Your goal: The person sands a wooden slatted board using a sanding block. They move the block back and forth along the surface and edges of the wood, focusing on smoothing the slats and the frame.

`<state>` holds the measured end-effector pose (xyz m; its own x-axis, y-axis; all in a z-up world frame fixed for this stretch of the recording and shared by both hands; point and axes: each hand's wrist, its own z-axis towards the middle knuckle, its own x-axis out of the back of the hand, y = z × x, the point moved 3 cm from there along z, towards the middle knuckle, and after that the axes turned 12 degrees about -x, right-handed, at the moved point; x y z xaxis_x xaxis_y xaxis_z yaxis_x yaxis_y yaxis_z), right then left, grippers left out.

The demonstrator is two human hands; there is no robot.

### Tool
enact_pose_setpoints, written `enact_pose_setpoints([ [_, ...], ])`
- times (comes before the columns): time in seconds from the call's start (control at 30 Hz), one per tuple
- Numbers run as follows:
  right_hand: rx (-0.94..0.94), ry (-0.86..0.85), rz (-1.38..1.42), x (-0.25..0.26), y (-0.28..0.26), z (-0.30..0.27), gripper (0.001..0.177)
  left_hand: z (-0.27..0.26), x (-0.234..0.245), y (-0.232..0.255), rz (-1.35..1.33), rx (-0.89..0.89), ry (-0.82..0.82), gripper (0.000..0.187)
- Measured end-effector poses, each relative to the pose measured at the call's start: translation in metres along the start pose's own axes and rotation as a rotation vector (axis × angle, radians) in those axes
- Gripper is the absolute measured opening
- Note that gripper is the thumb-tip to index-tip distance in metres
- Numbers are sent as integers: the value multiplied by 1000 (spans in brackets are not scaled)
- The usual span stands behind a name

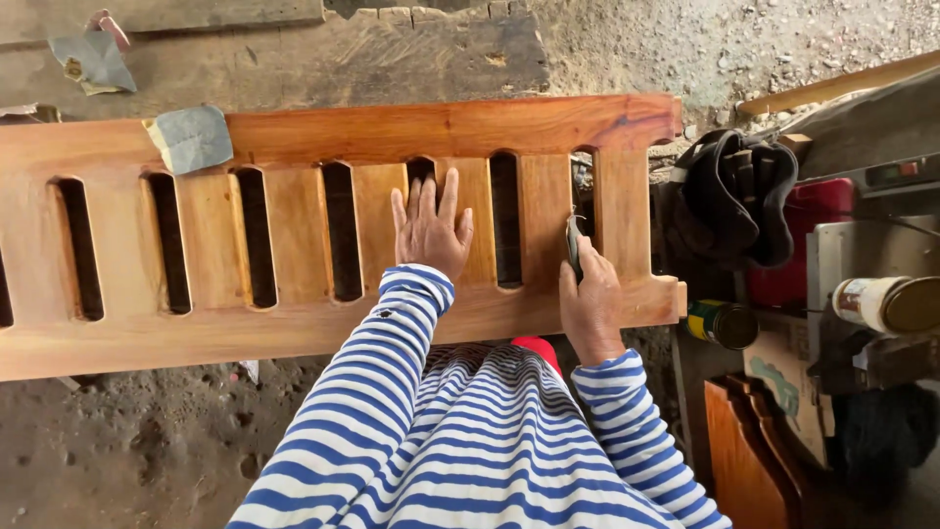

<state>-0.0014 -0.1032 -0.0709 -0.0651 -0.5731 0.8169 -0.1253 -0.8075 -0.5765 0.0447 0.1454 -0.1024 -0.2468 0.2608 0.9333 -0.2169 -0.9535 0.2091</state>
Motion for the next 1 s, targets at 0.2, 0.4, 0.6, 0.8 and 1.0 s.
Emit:
enact_pose_setpoints([
  [0.2,-1,61,-22,-18,-17,31,45,4,-3,0,34,0,-3,63],
  [0.4,98,102,59,-24,-31,73,43,2,3,1,44,2,-20,64],
  [0.6,118,74,29,-5,-37,28,43,7,4,3,35,17,-55,64],
  [0.8,161,119,-23,-18,-38,69,43,7,2,1,60,23,-64,64],
  [1.0,209,114,0,-27,-22,81,44,2,3,2,85,18,-31,65],
])
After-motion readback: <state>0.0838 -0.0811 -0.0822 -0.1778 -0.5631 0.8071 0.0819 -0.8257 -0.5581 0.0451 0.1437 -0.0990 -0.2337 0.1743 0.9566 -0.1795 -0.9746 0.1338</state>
